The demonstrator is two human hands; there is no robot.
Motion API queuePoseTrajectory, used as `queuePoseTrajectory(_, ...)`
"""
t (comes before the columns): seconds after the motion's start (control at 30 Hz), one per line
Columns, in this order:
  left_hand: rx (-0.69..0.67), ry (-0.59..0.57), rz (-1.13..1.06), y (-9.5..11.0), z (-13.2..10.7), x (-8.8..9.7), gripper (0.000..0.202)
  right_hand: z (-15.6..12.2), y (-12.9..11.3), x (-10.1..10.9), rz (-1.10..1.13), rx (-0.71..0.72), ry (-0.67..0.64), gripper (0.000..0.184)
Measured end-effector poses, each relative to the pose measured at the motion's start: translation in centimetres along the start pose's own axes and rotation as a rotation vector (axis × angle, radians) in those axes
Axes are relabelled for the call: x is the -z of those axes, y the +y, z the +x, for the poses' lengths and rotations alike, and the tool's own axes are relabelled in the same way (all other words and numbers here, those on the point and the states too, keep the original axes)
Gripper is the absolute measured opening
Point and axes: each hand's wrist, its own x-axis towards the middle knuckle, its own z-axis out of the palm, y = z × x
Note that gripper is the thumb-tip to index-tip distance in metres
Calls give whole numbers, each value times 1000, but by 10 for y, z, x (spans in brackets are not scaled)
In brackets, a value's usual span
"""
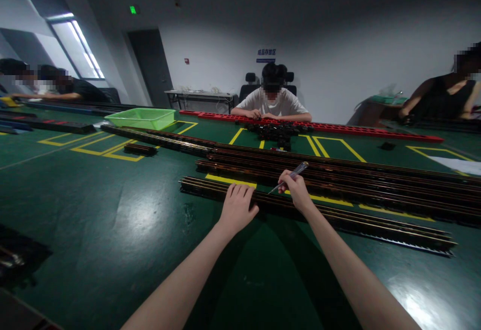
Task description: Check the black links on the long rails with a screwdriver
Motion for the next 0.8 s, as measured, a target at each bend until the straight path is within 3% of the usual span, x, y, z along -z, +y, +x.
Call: queuePoseTrajectory(0.8, -9, 22, 3, -1, 0, -2, 32, 0, -1, 0, -16, 1, -6, 16)
